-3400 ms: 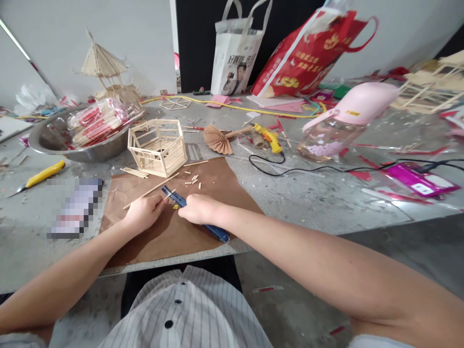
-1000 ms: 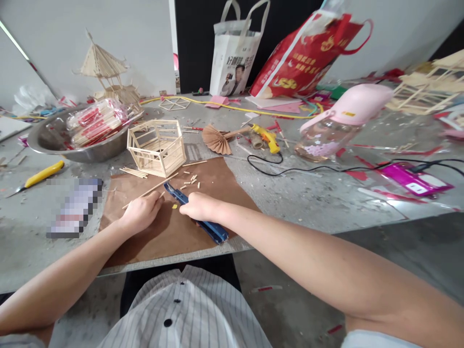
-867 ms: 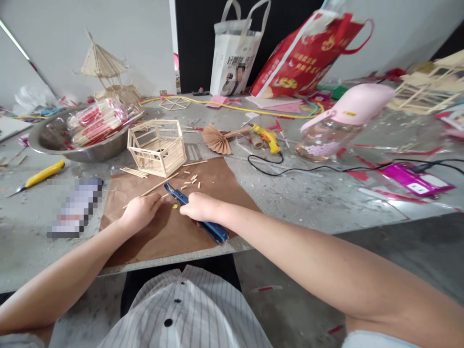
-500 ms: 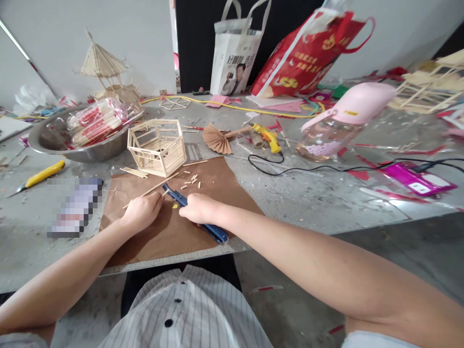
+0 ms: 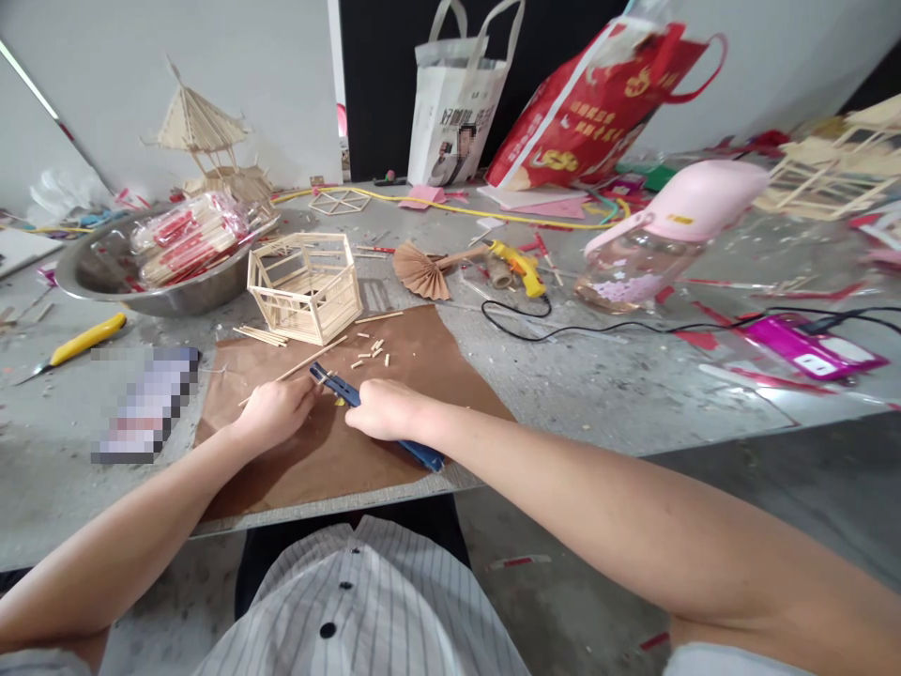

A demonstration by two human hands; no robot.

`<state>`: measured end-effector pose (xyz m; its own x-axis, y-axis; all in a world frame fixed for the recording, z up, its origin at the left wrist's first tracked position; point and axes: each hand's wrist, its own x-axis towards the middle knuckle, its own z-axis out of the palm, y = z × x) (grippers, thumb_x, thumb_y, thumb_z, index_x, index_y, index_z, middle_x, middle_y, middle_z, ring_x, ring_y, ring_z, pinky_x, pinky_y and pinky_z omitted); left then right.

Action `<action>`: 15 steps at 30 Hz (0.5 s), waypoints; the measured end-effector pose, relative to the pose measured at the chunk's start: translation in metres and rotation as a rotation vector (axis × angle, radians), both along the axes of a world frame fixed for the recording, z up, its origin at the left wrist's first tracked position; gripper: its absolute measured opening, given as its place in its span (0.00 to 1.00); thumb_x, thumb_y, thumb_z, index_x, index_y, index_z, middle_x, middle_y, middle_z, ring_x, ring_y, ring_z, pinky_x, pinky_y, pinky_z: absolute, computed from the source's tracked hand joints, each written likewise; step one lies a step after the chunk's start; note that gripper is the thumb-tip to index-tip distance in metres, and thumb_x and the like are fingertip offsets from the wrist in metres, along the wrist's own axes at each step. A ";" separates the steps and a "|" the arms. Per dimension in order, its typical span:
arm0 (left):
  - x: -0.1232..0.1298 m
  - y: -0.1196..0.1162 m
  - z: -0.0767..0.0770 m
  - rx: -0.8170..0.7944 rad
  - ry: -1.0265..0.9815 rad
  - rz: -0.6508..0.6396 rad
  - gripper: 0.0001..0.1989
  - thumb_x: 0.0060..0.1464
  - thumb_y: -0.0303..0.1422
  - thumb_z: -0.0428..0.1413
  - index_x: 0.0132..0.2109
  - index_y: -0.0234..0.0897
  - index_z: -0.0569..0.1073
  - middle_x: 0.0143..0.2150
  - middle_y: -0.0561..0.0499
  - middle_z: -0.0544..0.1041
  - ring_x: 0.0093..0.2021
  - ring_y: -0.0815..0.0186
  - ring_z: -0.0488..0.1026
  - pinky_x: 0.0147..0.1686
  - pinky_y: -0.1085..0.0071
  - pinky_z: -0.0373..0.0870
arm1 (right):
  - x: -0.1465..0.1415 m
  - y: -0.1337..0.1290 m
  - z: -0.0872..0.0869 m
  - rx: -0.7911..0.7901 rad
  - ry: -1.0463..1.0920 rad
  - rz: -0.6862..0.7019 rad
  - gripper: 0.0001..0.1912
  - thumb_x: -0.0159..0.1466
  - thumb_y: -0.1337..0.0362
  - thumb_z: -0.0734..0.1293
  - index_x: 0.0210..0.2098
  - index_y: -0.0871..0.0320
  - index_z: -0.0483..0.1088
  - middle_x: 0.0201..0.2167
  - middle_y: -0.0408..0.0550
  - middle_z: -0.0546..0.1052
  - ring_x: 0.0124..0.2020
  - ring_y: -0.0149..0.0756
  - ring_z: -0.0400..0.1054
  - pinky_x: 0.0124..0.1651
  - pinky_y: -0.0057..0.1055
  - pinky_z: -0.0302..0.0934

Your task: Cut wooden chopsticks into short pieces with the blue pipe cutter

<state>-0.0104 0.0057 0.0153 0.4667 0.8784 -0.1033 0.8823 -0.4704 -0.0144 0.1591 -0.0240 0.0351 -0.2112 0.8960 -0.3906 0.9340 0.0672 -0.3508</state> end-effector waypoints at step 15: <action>-0.003 0.005 -0.002 -0.025 -0.013 -0.042 0.19 0.56 0.40 0.33 0.39 0.37 0.65 0.30 0.48 0.73 0.32 0.63 0.71 0.31 0.71 0.63 | -0.001 0.000 -0.003 0.034 -0.045 0.012 0.19 0.49 0.58 0.57 0.32 0.64 0.69 0.32 0.59 0.74 0.32 0.42 0.68 0.26 0.27 0.54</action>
